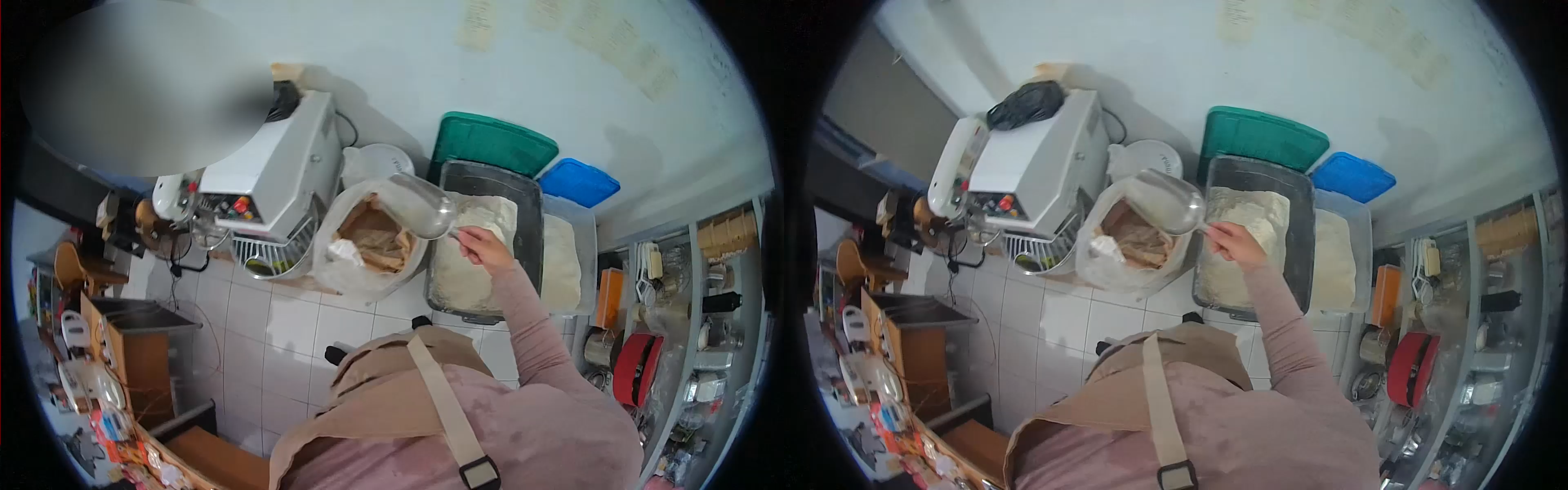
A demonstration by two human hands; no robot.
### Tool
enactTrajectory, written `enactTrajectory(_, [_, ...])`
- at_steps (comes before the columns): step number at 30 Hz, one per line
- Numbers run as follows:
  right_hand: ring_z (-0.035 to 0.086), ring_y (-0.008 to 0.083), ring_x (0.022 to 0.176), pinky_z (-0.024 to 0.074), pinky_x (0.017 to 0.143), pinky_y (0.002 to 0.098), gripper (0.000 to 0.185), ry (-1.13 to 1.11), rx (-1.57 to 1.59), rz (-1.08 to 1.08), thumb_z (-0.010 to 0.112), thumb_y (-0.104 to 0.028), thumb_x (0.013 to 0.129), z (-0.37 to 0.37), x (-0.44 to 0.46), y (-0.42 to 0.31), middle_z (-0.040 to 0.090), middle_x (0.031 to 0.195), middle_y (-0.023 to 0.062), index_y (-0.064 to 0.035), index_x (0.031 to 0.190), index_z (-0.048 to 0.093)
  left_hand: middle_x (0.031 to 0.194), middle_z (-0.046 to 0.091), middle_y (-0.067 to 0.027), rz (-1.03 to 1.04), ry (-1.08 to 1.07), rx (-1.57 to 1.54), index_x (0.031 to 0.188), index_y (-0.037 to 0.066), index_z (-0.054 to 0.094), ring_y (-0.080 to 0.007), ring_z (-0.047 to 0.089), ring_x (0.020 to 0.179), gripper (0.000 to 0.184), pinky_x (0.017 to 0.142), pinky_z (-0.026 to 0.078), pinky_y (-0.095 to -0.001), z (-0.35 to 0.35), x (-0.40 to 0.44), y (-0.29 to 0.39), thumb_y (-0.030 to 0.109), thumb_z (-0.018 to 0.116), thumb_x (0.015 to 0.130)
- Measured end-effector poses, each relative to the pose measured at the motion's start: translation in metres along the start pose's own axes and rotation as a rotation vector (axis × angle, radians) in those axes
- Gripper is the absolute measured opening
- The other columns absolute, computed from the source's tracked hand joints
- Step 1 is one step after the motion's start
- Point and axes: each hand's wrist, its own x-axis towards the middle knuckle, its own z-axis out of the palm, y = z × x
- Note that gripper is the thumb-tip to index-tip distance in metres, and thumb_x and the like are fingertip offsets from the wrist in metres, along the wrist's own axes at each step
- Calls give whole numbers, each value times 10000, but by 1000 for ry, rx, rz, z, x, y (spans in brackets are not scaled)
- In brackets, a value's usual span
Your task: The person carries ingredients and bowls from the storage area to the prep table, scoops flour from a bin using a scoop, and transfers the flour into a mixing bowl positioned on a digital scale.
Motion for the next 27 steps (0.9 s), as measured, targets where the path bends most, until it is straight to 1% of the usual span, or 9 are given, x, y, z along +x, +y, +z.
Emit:
enactTrajectory(1, [384,34,494,265,412,184,339,83,-1,-22,603,-284,859,-34,-1,7,523,657,-4,-32,1085,577,907,639,-107,13,-18,23,1015,17,589,-191,608,834,370,761,472,-310,11,4,16,321,646,812])
enactTrajectory(4, [433,61,517,344,452,213,363,360,-137,102,607,-309,847,-136,-1,31,554,689,14,-15,1061,602,907,639,-107,48,-75,96,1015,17,589,-190,607,834,367,761,472,-309,46,17,71,318,644,813])
enactTrajectory(7, [428,55,510,331,455,213,272,592,-345,42,582,-275,870,-230,9,99,529,655,-22,-28,969,637,906,639,-106,89,-133,148,1014,17,588,-189,606,834,363,761,472,-308,81,25,119,315,643,814])
enactTrajectory(11, [568,130,670,436,598,277,278,636,-668,159,609,-299,840,-304,23,166,617,737,42,-47,943,665,906,638,-105,90,-213,192,1014,16,588,-187,605,834,359,761,471,-308,121,13,161,311,641,816])
enactTrajectory(13, [624,187,779,469,686,321,283,627,-818,269,612,-313,829,-317,40,180,658,805,82,-69,958,671,905,638,-105,68,-235,219,1014,16,588,-186,605,833,357,760,471,-307,136,7,173,309,640,817])
enactTrajectory(16, [612,261,948,470,795,373,282,526,-1020,508,601,-330,822,-322,80,191,657,965,93,-133,1014,662,905,637,-104,2,-239,255,1014,16,588,-185,604,833,353,760,471,-307,145,2,178,306,639,819])
enactTrajectory(20, [561,267,1056,478,838,396,292,429,-1250,660,556,-309,845,-311,155,186,599,1131,71,-188,1104,611,904,637,-103,-123,-219,289,1013,16,588,-184,603,833,349,760,471,-306,162,6,180,302,637,820])
enactTrajectory(25, [608,222,998,521,767,342,210,419,-1517,654,475,-155,885,-309,256,203,624,1084,75,-133,991,654,903,636,-102,-221,-205,288,1013,15,588,-182,602,833,343,760,471,-305,179,19,179,297,635,823])
enactTrajectory(27, [610,219,997,527,767,343,220,422,-1499,688,471,-148,884,-298,281,185,638,1052,59,-131,1005,653,903,636,-101,-253,-200,287,1013,15,587,-181,601,833,341,760,471,-304,182,23,180,295,634,824])
